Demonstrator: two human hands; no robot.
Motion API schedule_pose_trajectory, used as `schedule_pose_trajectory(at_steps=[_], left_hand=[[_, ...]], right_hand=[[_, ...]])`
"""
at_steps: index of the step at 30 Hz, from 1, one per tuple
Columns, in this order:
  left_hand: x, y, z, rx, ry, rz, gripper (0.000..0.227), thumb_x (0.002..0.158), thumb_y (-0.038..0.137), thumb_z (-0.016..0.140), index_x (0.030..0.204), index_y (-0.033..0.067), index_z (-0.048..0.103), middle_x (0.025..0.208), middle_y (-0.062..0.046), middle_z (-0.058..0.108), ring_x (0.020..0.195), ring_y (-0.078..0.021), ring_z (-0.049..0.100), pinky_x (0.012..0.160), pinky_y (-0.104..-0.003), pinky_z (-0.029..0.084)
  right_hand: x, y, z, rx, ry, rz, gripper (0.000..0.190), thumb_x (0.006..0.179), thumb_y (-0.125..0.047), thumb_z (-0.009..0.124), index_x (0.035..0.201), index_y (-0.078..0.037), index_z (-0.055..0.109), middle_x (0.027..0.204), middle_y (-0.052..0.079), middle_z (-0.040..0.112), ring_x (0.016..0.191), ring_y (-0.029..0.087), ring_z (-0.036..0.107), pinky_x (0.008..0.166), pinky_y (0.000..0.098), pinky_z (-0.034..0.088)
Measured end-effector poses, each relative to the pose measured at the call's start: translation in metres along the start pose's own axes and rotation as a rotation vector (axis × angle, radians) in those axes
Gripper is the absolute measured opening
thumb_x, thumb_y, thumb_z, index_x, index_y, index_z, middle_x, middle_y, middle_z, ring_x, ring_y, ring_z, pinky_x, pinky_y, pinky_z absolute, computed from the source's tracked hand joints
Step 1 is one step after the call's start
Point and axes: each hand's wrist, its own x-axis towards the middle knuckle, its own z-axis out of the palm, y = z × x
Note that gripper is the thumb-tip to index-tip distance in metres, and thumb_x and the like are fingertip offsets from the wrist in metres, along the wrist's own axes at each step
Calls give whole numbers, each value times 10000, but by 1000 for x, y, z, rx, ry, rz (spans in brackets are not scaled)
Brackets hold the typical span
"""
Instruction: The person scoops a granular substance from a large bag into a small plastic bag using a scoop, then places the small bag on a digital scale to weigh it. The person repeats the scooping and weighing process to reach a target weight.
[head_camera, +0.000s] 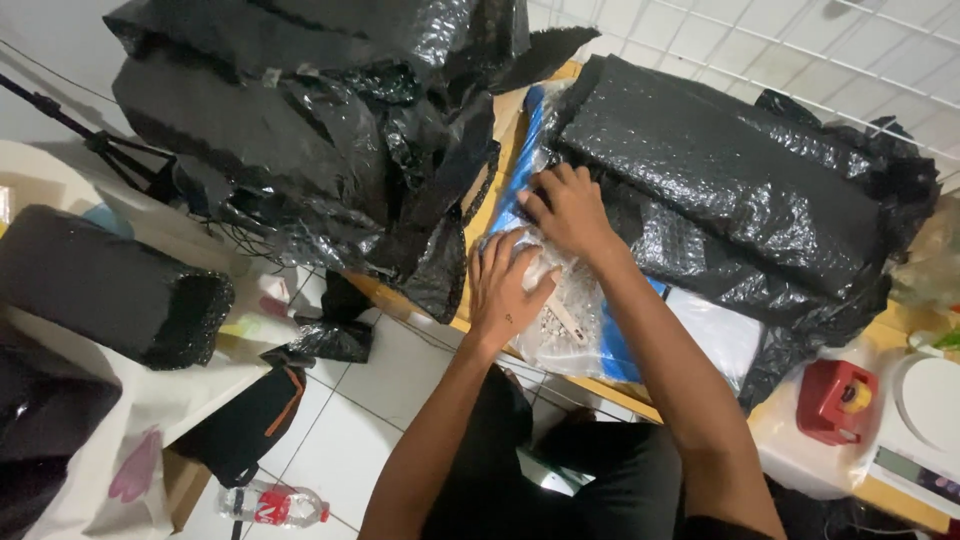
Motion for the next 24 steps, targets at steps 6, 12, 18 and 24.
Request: schedule_pose_trajectory(at_steps=[6, 12, 18, 24], left_hand=[[1, 1, -4, 5, 7, 7, 411, 942, 491, 650, 1163, 145, 679, 1376, -101, 557, 1350, -305, 495, 1159, -598, 304], [6, 3, -8, -24, 19, 4, 386, 950, 471, 648, 1138, 135, 683, 1343, -111, 562, 1331, -309, 498, 1147, -591, 307], [3, -1, -6, -15, 8, 5, 387, 908, 438, 676, 1151, 137, 678, 1372, -112, 548, 1359, -313, 474, 1161, -597, 297], [5, -2, -7, 1, -38, -19, 403, 832, 348, 724, 1157, 119, 658, 1378, -133, 530, 1372, -345, 460, 1169, -626, 281]], right_hand=[[57, -8, 2, 556, 60, 190, 273, 986, -314, 678, 1190, -134, 697, 1074, 177, 721, 1100, 402, 673, 918, 509, 532], [113, 14, 25, 662, 104, 407, 340, 946, -444, 722, 1211, -231, 698, 1147, 126, 739, 1145, 346, 687, 946, 483, 549], [115, -23, 4, 806, 82, 448, 320, 961, -365, 679, 1215, -174, 719, 1115, 132, 754, 1002, 316, 755, 883, 450, 595], [187, 40, 91, 645, 127, 430, 263, 983, -248, 667, 1171, -83, 745, 1079, 189, 752, 1057, 374, 728, 815, 480, 602]])
